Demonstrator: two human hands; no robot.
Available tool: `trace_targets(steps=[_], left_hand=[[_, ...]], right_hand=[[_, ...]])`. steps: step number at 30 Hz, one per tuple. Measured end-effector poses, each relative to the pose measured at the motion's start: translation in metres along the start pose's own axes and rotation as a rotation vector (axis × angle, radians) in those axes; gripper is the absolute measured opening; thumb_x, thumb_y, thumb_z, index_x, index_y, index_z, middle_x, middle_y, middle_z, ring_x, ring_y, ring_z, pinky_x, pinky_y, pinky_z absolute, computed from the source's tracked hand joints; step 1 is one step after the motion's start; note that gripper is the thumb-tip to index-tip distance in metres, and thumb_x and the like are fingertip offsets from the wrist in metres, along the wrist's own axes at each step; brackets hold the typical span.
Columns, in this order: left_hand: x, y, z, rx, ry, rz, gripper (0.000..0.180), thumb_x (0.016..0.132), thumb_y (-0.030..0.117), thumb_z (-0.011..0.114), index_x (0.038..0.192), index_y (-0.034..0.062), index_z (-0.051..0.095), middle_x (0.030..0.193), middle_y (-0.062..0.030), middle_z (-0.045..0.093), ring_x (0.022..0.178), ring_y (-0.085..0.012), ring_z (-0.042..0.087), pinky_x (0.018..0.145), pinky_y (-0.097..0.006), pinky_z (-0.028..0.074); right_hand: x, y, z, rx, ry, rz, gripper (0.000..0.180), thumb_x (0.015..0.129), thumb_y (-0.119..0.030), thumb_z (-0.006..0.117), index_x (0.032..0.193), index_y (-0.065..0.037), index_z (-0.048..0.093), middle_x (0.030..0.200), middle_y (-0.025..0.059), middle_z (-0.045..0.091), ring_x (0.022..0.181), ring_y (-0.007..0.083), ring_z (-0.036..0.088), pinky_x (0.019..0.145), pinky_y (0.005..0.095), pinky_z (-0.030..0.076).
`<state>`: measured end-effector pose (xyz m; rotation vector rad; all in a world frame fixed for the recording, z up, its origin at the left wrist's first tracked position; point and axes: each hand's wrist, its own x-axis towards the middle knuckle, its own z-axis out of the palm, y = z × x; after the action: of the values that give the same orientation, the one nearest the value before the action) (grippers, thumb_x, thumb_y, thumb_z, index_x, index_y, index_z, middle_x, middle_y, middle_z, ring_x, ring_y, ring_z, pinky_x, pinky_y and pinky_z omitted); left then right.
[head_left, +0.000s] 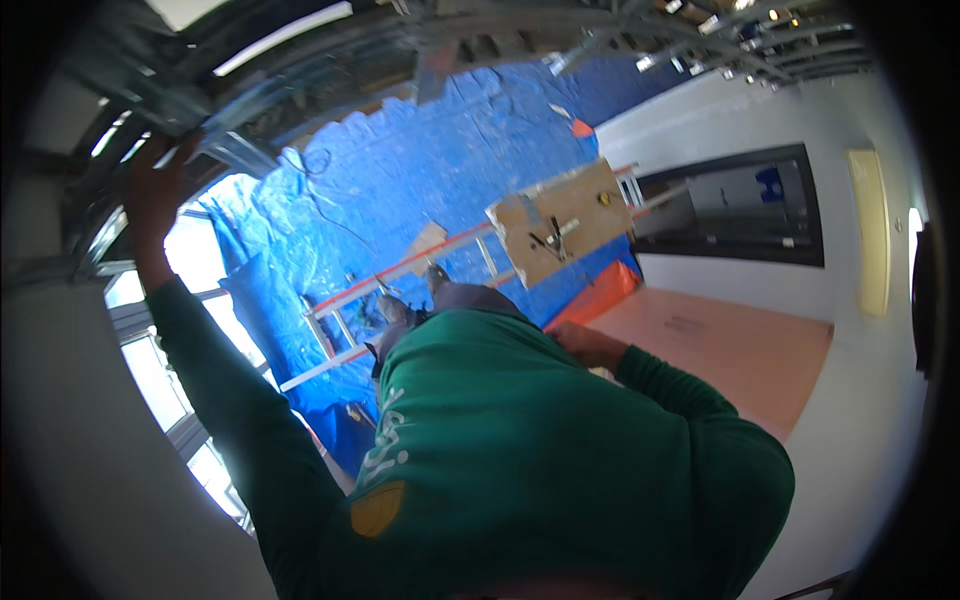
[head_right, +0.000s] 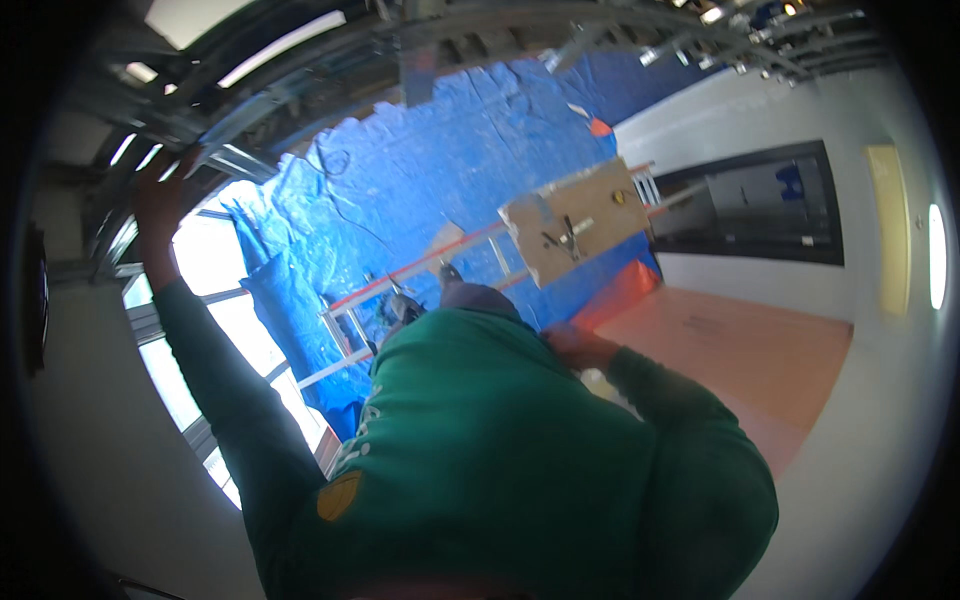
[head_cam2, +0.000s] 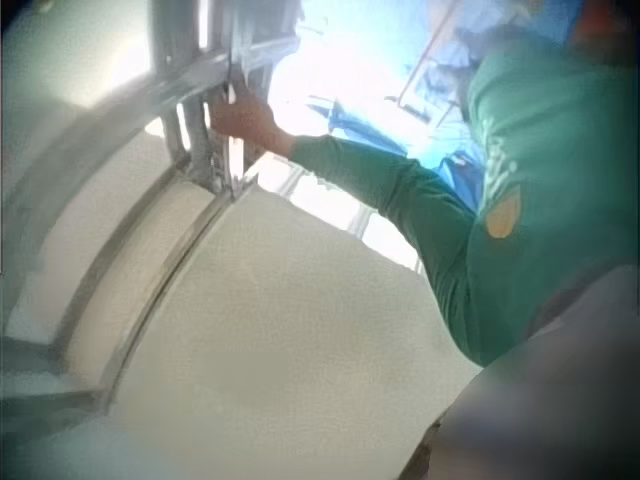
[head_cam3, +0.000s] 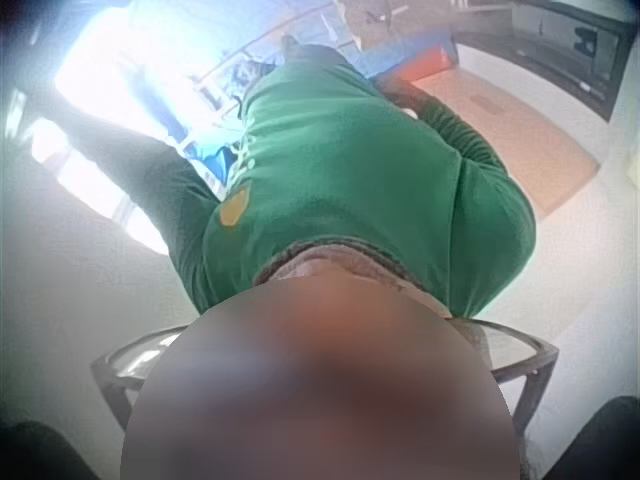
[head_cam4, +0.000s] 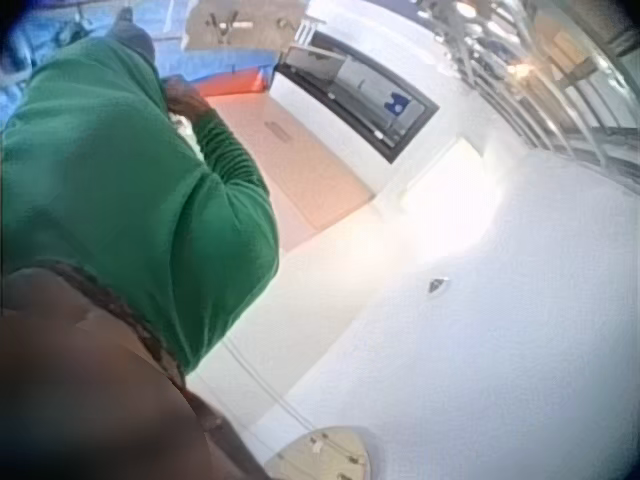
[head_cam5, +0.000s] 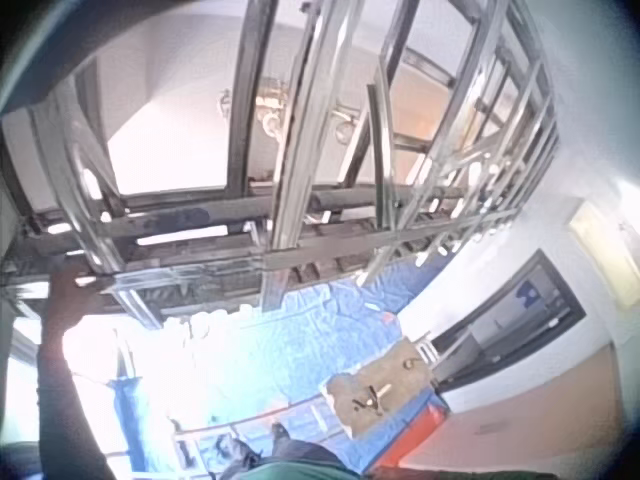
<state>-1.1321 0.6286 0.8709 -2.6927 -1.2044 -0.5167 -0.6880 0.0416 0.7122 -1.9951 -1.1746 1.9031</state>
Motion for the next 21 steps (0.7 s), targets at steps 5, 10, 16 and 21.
trace_targets(steps=[5,10,16,21], left_hand=[[-0.012,-0.057,0.025,0.507,-0.143,0.255,0.055,0.1,0.015,0.069,0.152,0.0335,0.065,0.14,-0.0185,0.069,0.121,-0.038,0.071,0.106,-0.05,0.055],[-0.019,-0.075,0.037,0.37,-0.175,0.062,0.047,0.106,0.026,0.064,0.153,0.0313,0.063,0.145,-0.0186,0.067,0.129,-0.0373,0.068,0.109,-0.047,0.054],[-0.021,-0.078,0.025,0.656,-0.227,0.269,0.048,0.111,0.017,0.059,0.155,0.0352,0.061,0.145,-0.0174,0.067,0.133,-0.0363,0.066,0.111,-0.047,0.054],[-0.013,-0.04,0.01,0.566,-0.232,0.212,0.05,0.107,0.013,0.063,0.152,0.0337,0.065,0.142,-0.014,0.068,0.124,-0.034,0.069,0.11,-0.045,0.054]], right_hand=[[-0.039,-0.038,-0.027,0.347,-0.174,0.39,0.04,0.108,-0.036,0.065,0.121,0.0,0.078,0.077,0.0069,0.07,0.059,0.0134,0.063,0.054,0.0292,0.049],[-0.046,-0.034,-0.036,0.361,-0.275,0.472,0.039,0.108,-0.036,0.062,0.111,0.0,0.077,0.068,0.0025,0.059,0.051,0.0118,0.052,0.047,0.0298,0.039],[-0.024,0.0,-0.03,0.241,-0.411,0.466,0.035,0.107,-0.03,0.057,0.102,0.0,0.075,0.064,0.0046,0.059,0.049,0.0147,0.054,0.047,0.0322,0.04],[-0.009,-0.005,-0.038,-0.197,-0.474,0.364,0.036,0.107,-0.029,0.053,0.112,-0.002,0.076,0.088,0.0115,0.079,0.066,0.0212,0.076,0.057,0.0332,0.058]])
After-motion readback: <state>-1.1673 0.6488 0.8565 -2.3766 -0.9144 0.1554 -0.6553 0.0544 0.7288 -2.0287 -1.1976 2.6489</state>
